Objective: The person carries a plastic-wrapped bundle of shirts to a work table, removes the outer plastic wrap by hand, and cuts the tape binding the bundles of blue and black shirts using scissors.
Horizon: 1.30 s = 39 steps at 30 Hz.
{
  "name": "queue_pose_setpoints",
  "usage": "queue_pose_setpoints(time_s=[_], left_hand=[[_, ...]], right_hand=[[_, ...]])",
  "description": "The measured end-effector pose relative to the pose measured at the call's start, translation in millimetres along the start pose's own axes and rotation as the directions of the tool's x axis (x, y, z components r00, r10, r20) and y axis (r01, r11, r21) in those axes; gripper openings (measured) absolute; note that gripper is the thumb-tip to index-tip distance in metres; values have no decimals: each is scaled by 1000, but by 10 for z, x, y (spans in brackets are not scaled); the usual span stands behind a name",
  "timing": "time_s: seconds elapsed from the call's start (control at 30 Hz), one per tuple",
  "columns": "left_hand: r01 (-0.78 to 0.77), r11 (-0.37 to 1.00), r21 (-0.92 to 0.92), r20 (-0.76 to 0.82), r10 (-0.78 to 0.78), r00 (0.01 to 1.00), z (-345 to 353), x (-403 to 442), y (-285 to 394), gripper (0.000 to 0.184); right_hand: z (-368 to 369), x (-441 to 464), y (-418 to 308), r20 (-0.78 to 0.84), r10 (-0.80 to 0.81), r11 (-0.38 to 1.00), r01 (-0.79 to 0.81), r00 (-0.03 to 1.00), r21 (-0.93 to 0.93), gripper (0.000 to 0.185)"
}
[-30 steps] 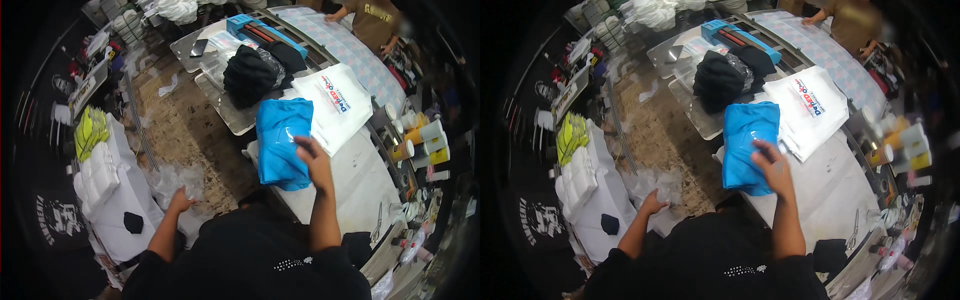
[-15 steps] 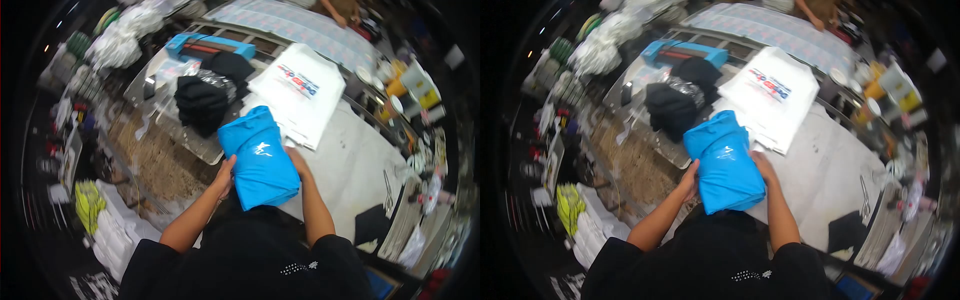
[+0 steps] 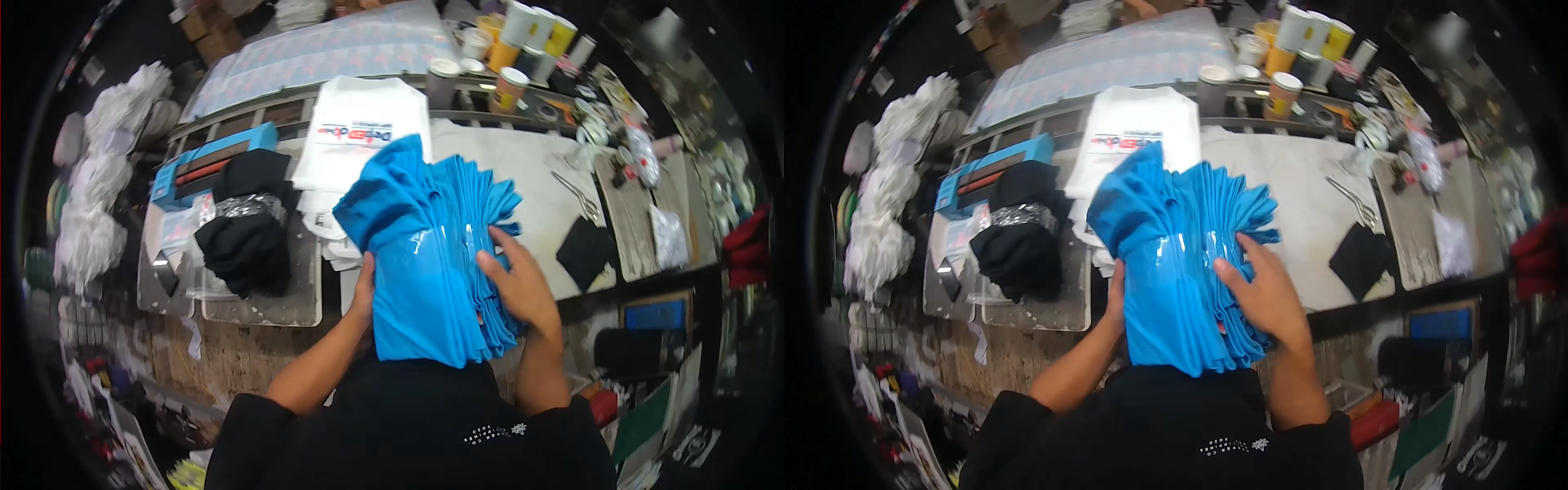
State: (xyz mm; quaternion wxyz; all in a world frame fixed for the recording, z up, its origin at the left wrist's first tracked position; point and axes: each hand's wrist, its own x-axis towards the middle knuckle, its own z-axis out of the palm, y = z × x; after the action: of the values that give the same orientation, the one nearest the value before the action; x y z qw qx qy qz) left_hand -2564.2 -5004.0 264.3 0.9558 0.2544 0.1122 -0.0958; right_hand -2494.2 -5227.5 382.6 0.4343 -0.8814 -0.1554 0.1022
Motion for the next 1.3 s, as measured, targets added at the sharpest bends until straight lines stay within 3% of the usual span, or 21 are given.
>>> queue_pose_setpoints(time_s=[0.07,0.1,0.17,0.23,0.3,0.33,0.37,0.4,0.47,0.57,0.67,0.73,0.77,0.83,0.9,1.0,1.07,1.13,1.17,1.27,1.3], left_hand=[[22,968,248,-53,-9,999,-290,421,-281,67],[46,970,239,-36,-39,999,-428,568,-373,67],[119,683,720,-261,109,959,-656,750,-434,59],[98,665,740,-280,173,944,-580,547,-400,53],[80,639,765,-304,249,919,-516,385,-355,47],[-15,489,872,-182,352,918,-461,362,-340,41],[-96,316,944,-49,423,905,-407,301,-341,34],[-79,312,947,-59,409,910,-333,251,-357,34],[-267,-100,958,276,555,784,77,281,-272,26],[-402,-144,904,422,445,790,489,393,-225,25],[-450,-215,867,498,327,803,619,636,-372,23],[-343,-500,795,524,281,804,468,860,-536,25],[-291,-549,784,515,311,799,502,892,-612,26],[-249,-532,809,453,295,841,569,917,-618,25],[-176,-526,832,369,291,883,640,957,-565,23],[-40,-482,875,196,279,940,732,1026,-519,22],[27,-516,856,73,174,982,774,1111,-447,24],[21,-491,871,36,106,994,732,1199,-373,26],[39,-464,885,1,86,996,721,1222,-329,26],[60,-436,898,-41,53,998,761,1242,-225,23],[67,-408,911,-51,50,997,780,1238,-197,23]], right_hand=[[-44,-51,-4,-65,14,998,-18,998,-59,68],[-61,-79,-7,-97,-5,994,-6,995,-109,66],[162,6,428,-87,43,949,-68,995,-309,65],[548,31,883,-64,90,875,-110,994,-472,64],[896,-91,1136,-257,-18,825,-131,966,-550,66],[886,-87,1156,-256,-18,827,-130,966,-547,66],[871,-137,1183,-240,-47,882,-73,970,-466,68],[849,-229,1215,-229,-68,927,-24,971,-375,69],[719,-242,1272,-238,-40,961,-28,970,-275,66],[494,-196,1407,-243,253,967,-236,937,96,54],[390,-139,1702,-120,337,937,-320,934,139,49],[351,-149,1799,-109,221,973,-212,969,90,44],[294,-135,1861,-80,209,970,-197,975,141,44],[78,-56,2060,-45,190,964,-178,981,199,43],[-252,144,2319,-102,370,901,-330,923,281,39],[-824,597,3134,-407,141,977,-193,902,-89,29],[-1272,890,3463,-462,149,947,-261,874,-187,28],[-1652,1222,3816,-428,144,852,-332,892,-405,30],[-1758,1359,4026,-459,180,885,-347,870,-310,32],[-2128,1878,4861,-312,116,832,-264,943,-488,33],[-2198,1863,4642,-334,169,803,-326,927,-498,23]])
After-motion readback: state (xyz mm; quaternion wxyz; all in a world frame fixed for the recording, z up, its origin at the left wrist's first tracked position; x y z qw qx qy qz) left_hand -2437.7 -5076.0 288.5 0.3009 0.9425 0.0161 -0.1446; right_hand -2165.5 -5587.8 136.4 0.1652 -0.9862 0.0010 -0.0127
